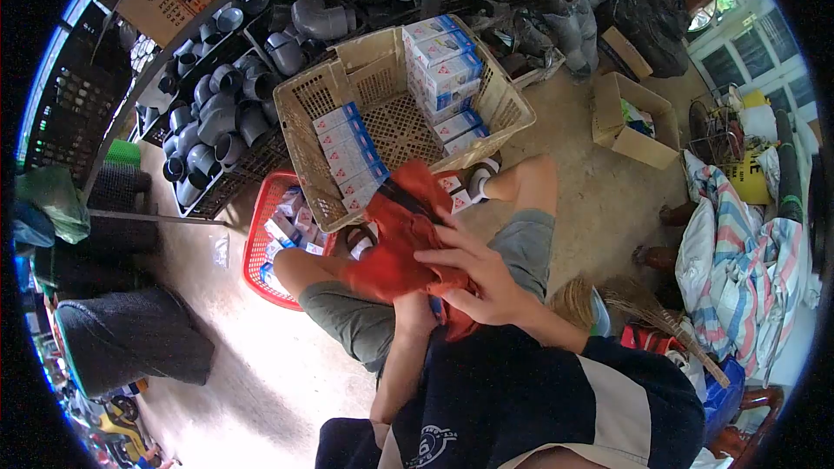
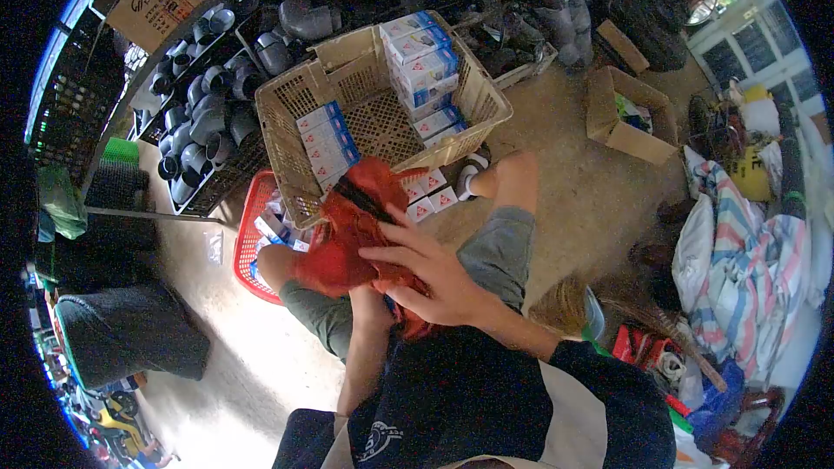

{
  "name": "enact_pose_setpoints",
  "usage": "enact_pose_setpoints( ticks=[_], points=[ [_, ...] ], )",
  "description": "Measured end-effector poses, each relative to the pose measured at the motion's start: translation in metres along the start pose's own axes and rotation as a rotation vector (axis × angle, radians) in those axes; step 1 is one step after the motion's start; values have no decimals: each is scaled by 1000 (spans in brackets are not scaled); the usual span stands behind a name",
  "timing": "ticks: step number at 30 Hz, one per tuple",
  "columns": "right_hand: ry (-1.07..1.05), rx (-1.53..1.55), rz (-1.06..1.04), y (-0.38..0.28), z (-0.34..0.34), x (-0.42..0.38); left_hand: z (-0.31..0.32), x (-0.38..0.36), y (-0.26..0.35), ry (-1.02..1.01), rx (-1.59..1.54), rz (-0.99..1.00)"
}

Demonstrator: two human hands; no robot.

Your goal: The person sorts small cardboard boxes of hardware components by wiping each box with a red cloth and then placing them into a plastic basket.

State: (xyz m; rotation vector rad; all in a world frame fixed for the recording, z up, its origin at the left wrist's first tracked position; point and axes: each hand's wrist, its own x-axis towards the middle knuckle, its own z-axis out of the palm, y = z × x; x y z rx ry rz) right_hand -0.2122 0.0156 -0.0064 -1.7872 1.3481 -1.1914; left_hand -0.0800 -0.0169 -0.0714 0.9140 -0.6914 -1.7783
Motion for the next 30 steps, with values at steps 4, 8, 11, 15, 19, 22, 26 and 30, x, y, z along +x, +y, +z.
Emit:
enact_pose_setpoints(
  ticks=[4,8,11,15,19,22,26,30],
  points=[
    [-1,31,60,3,-1,-28,0,30,9,-150,-481,-107],
    [281,179,227,28,11,-45,15,6,12,-68,-213,-212],
    [305,-145,111,10,-13,-3,5,-4,-20,-26,175,-39],
    [416,-126,175,17,-11,4,17,-11,-12,-107,362,30],
    [173,-127,141,-3,-3,-19,21,11,30,91,63,-127],
    [269,-93,201,2,3,-11,18,10,29,-12,135,-10],
    [447,-139,253,7,-7,30,25,-18,6,-26,290,-79],
    [319,-124,219,-10,-1,20,20,-6,13,43,116,-127]
  ],
)
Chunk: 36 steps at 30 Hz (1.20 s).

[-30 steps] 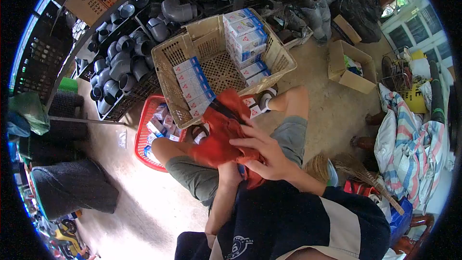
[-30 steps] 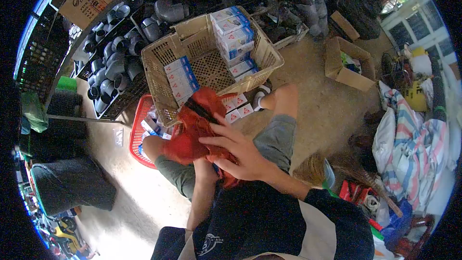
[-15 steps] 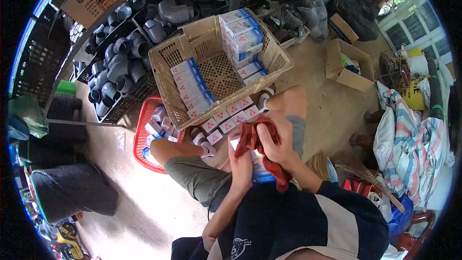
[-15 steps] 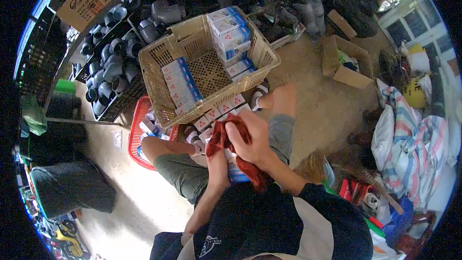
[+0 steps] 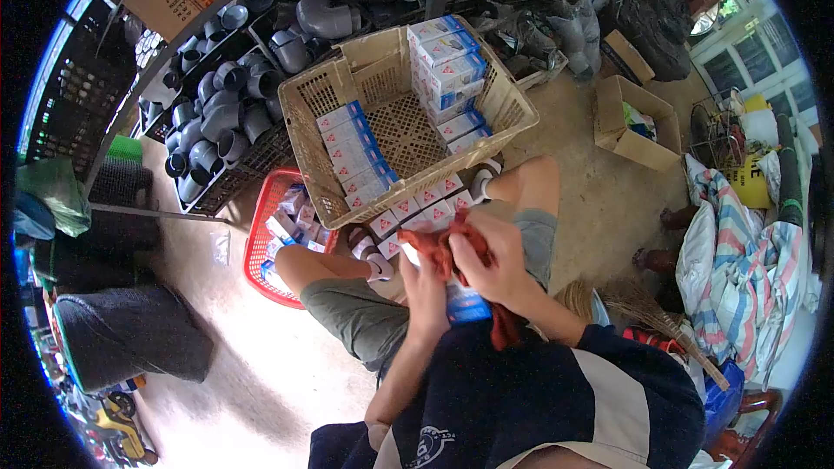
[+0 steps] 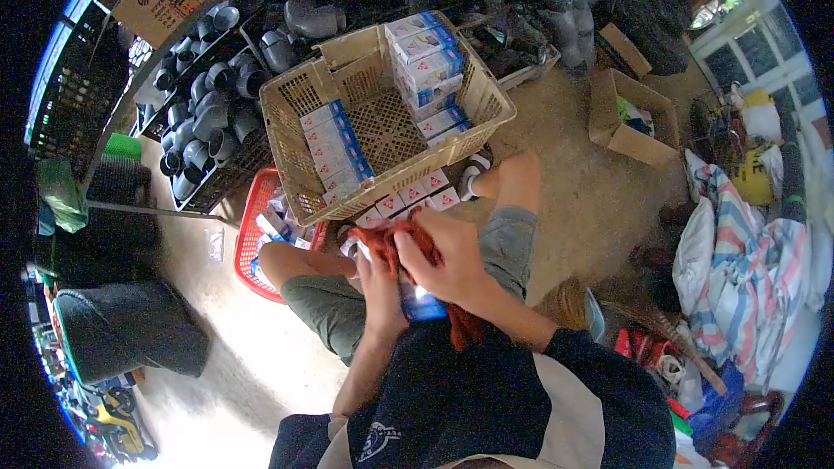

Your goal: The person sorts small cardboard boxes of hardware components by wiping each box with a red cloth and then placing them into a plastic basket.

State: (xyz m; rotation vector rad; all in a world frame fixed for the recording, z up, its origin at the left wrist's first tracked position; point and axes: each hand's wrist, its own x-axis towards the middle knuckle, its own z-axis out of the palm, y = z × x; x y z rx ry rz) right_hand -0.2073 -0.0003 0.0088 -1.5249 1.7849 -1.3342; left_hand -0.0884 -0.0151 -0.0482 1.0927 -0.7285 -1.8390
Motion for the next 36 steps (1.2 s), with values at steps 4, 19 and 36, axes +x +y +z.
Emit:
enact_pose_setpoints(
  ticks=[4,19,36],
  points=[
    [-144,137,52,23,-1,-19,-11,13,14,-66,-177,10],
    [71,272,193,-25,2,-1,-8,5,-17,-123,-604,-383],
    [-86,-121,-216,4,27,-27,-52,18,22,-29,282,309]
  ],
)
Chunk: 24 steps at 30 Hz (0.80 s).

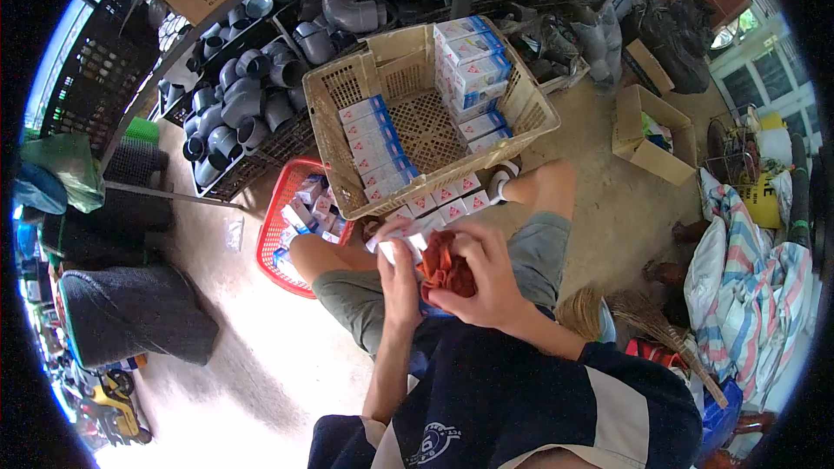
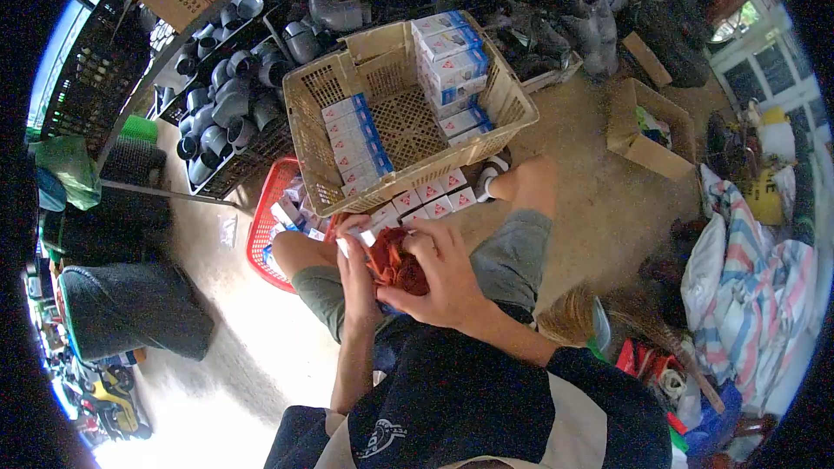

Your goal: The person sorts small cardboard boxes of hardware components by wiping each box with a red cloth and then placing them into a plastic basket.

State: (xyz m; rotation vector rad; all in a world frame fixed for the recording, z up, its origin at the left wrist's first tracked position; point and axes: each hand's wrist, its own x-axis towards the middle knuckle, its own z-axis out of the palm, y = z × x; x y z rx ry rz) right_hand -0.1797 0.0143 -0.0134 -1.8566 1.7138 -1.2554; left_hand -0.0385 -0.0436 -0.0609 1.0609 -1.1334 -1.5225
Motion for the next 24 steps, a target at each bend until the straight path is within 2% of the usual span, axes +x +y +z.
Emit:
enact_pose_setpoints(
  ticks=[1,3,5,8,11,14,17,18,19,21,22,23,24],
  points=[
    [70,29,-51,1,2,6,1,-5,-5,-18,77,36],
    [96,178,40,2,4,17,3,-15,-2,-55,-80,-130],
    [57,92,75,4,6,23,4,-19,14,-59,-246,-236],
    [-4,54,163,-9,15,11,-12,-13,1,55,-604,-384],
    [-93,66,110,-15,14,4,-13,-17,15,140,-556,-370],
    [24,20,63,-3,19,23,-15,-36,-2,-40,-36,-213],
    [52,48,-120,-12,20,34,-18,-39,10,-23,-44,-194],
    [-28,74,-206,-15,18,29,-24,-34,16,-12,-67,-189],
    [-59,100,-237,-19,19,22,-23,-30,29,114,-288,-309],
    [-126,150,-291,-25,20,10,-31,-23,31,168,-420,-367],
    [-101,169,-284,-20,20,13,-19,-29,41,163,-339,-289],
    [-38,135,-239,-15,18,18,-20,-34,32,99,-72,-255],
    [23,102,-188,-13,12,31,-13,-41,28,52,-3,-220]
  ],
)
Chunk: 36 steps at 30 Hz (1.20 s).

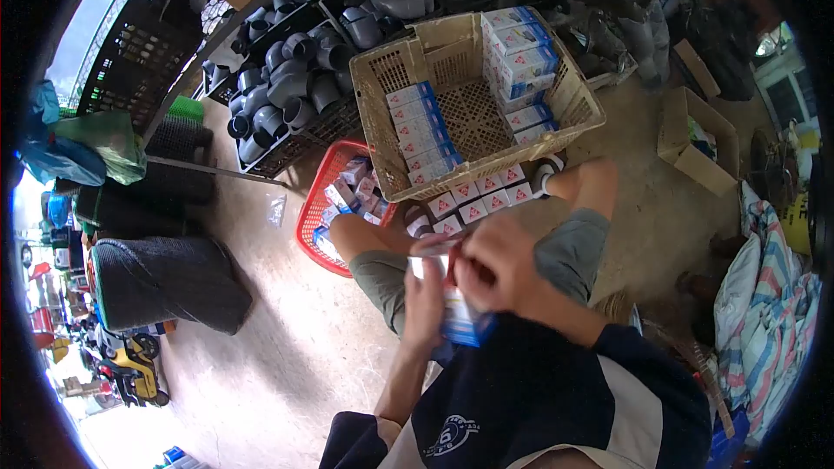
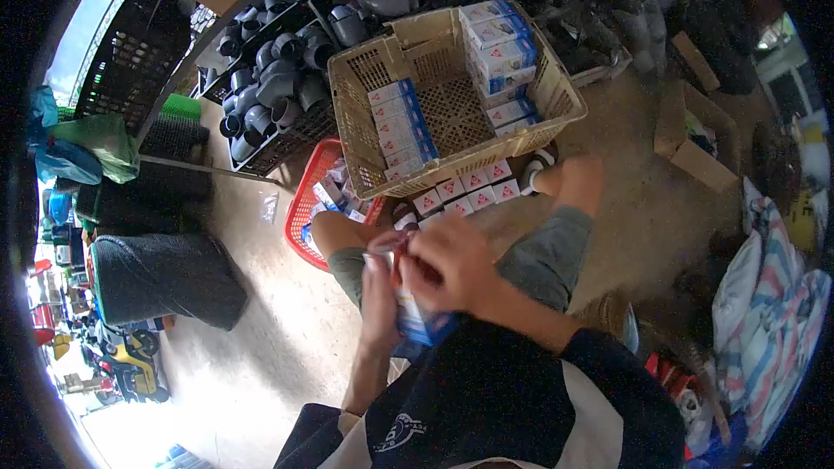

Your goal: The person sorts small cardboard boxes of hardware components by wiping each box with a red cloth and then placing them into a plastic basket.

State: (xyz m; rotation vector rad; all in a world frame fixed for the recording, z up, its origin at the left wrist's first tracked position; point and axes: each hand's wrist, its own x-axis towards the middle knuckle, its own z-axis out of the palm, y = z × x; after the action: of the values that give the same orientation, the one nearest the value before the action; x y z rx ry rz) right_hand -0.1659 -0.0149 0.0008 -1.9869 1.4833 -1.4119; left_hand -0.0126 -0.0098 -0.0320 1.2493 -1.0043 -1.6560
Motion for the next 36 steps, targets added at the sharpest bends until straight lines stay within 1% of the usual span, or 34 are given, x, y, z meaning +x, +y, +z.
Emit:
enact_pose_setpoints(
  ticks=[1,2,5,6,7,9,10,11,12,13,15,17,18,19,21,22,25,28,30,31,33,34,36],
  points=[
    [54,-39,42,5,-4,9,9,-5,-5,-35,67,39],
    [44,-46,33,10,-2,15,19,-10,4,30,75,2],
    [-74,-2,-118,0,-4,9,11,8,4,-12,-237,-61],
    [-148,6,-128,-5,-5,-1,-5,18,-13,8,-336,-116],
    [-187,42,-120,-8,-7,-9,-7,20,-3,116,-355,-138],
    [-254,110,-116,-6,-10,-17,-16,24,-1,71,-428,-173],
    [-249,77,-98,1,-11,-13,-6,21,1,71,-361,-161],
    [-169,37,-73,6,-13,-2,9,14,0,69,-292,-148],
    [-90,1,-42,9,-17,10,16,9,-5,-17,-5,-4],
    [-13,-35,-12,9,-22,18,25,-5,-5,0,46,-16],
    [-75,18,-83,3,-25,18,27,2,-5,-17,11,90],
    [-167,83,-157,-2,-25,-1,14,16,-4,58,-272,-100],
    [-217,86,-129,-8,-28,-9,6,28,-6,128,-336,-127],
    [-219,87,-51,-4,-29,-12,14,23,23,195,-246,-54],
    [-216,97,111,4,-26,-20,26,20,34,231,-142,110],
    [-193,134,198,6,-26,-19,26,21,33,193,-205,84],
    [-124,182,337,0,-29,-15,28,22,31,72,-365,31],
    [-156,703,854,4,-27,-22,33,18,33,-75,-457,-5],
    [-53,815,780,11,-21,-26,38,18,28,-168,-537,-60],
    [-5,872,744,12,-19,-27,37,19,23,-152,-508,-66],
    [-40,729,705,8,-21,-26,33,23,11,-120,-449,-77],
    [-52,658,683,5,-23,-24,29,20,10,-150,-337,-56],
    [-27,513,528,3,-26,-20,29,10,18,-218,-441,-85]
  ],
)
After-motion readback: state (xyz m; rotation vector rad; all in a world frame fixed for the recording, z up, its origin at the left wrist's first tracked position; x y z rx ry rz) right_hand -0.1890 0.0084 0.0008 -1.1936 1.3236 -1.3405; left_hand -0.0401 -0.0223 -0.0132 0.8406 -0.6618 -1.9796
